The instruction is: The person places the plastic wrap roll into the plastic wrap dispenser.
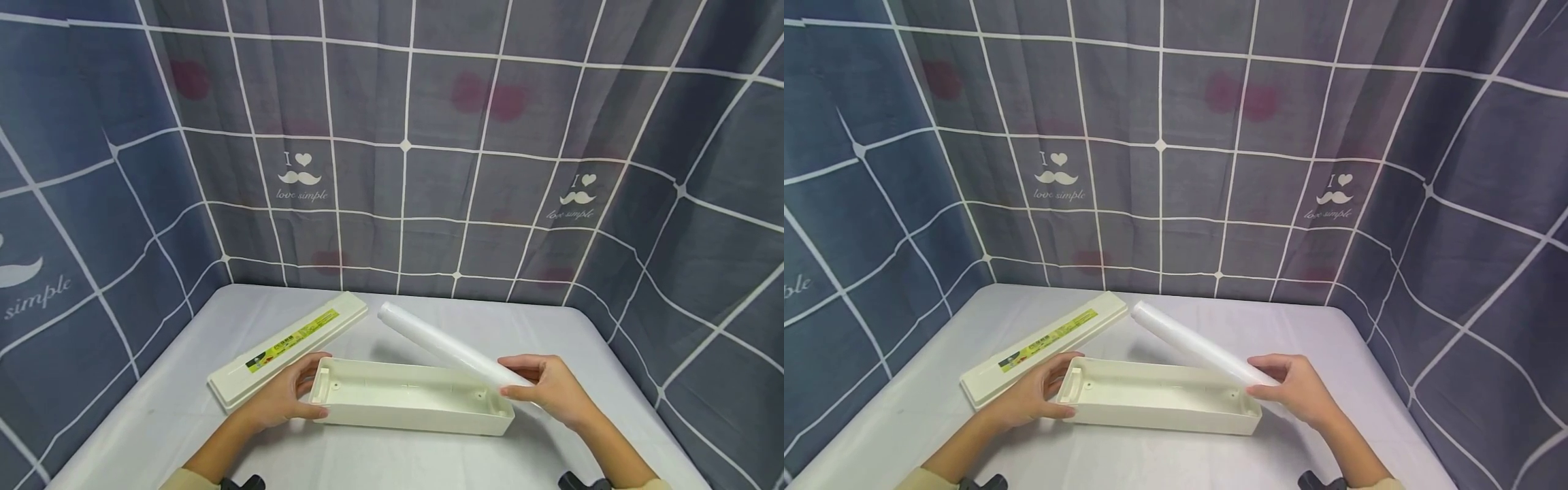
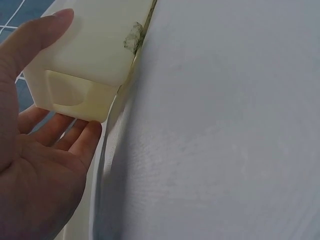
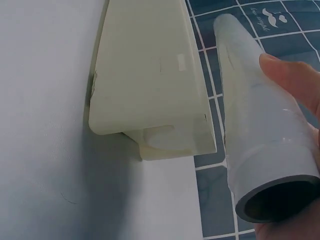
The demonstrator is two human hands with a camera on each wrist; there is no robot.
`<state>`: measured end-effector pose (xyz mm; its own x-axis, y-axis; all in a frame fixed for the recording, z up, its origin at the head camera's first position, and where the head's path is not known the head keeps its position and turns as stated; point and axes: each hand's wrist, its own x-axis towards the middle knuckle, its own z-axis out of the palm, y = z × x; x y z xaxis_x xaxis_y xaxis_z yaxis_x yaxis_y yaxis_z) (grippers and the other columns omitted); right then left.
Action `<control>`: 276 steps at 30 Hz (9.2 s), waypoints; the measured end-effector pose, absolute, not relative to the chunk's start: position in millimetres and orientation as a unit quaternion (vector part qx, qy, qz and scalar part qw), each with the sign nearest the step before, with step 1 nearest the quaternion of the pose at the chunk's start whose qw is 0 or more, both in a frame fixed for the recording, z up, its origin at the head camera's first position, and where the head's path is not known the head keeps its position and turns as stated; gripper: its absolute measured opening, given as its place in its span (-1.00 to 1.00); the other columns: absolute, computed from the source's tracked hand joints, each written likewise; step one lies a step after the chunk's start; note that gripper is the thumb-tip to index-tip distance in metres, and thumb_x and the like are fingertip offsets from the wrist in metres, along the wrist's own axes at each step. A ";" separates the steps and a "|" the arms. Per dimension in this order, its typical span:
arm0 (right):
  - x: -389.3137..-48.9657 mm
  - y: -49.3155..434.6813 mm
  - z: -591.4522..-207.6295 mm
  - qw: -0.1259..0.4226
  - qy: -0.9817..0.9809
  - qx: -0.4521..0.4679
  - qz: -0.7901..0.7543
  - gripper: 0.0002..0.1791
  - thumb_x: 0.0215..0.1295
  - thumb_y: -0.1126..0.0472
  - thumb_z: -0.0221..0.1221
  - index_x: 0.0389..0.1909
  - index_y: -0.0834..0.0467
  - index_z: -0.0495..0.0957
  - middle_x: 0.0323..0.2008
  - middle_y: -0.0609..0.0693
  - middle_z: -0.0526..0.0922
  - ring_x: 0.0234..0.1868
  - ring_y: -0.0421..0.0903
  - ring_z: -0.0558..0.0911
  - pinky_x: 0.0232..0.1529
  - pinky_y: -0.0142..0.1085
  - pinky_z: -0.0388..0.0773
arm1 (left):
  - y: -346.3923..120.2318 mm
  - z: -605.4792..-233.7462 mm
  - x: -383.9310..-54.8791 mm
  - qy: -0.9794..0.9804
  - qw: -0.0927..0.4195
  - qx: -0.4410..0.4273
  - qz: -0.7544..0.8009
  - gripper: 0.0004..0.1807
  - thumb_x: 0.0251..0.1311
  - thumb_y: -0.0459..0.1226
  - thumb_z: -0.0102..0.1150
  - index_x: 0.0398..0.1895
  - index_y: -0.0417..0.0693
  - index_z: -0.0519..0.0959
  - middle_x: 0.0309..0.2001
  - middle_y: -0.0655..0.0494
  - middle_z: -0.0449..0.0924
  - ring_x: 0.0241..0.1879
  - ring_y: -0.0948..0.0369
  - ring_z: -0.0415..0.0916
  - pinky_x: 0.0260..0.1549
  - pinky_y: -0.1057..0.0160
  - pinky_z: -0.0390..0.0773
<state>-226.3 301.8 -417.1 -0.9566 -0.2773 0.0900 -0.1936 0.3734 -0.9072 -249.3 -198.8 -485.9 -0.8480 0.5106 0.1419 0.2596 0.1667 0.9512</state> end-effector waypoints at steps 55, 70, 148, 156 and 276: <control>-266.3 258.9 -423.0 0.138 0.808 -0.313 -0.479 -0.53 0.00 0.26 0.55 -0.01 0.27 0.73 -0.09 0.19 0.80 -0.16 -0.16 0.78 -0.12 -0.35 0.74 | -199.3 -485.5 -248.7 0.754 0.104 0.263 0.593 0.07 -0.08 -0.41 0.59 0.51 -0.33 0.15 0.38 -0.31 0.32 0.24 0.45 0.44 0.28 0.62 0.37; -270.5 250.4 -423.1 0.153 0.812 -0.311 -0.469 -0.57 0.00 0.23 0.56 -0.04 0.17 0.76 -0.12 0.05 0.82 -0.15 -0.14 0.78 -0.12 -0.32 0.75 | -197.7 -487.8 -249.1 0.753 0.096 0.273 0.592 0.08 -0.08 -0.40 0.60 0.50 -0.35 0.15 0.38 -0.33 0.33 0.25 0.47 0.42 0.29 0.62 0.35; -259.6 252.2 -443.1 0.027 0.871 -0.321 -0.371 -0.61 0.00 0.02 0.57 -0.12 0.03 0.81 -0.09 -0.05 0.82 -0.05 -0.30 0.73 -0.06 -0.40 0.71 | -197.9 -490.2 -247.8 0.760 0.093 0.269 0.584 0.05 -0.03 -0.37 0.59 0.51 -0.26 0.15 0.39 -0.30 0.32 0.34 0.30 0.40 0.30 0.64 0.32; -256.9 255.2 -441.4 0.010 0.873 -0.320 -0.368 -0.61 0.00 0.04 0.58 -0.12 0.04 0.81 -0.08 -0.05 0.82 -0.02 -0.32 0.72 -0.05 -0.41 0.71 | -198.4 -490.3 -248.6 0.764 0.096 0.265 0.581 0.08 -0.04 -0.35 0.59 0.53 -0.29 0.13 0.40 -0.29 0.33 0.37 0.18 0.39 0.29 0.64 0.32; -227.4 312.6 -489.1 0.104 0.717 -0.221 -0.653 0.07 0.05 0.50 0.42 0.49 0.55 -0.03 0.39 0.07 0.46 0.34 -0.35 0.50 0.31 -0.57 0.44 | -319.5 -471.6 -216.6 0.909 -0.159 0.138 0.359 -0.11 -0.13 -0.15 0.67 0.33 -0.14 0.47 0.25 -0.13 0.52 0.13 0.67 0.22 -0.05 0.67 0.23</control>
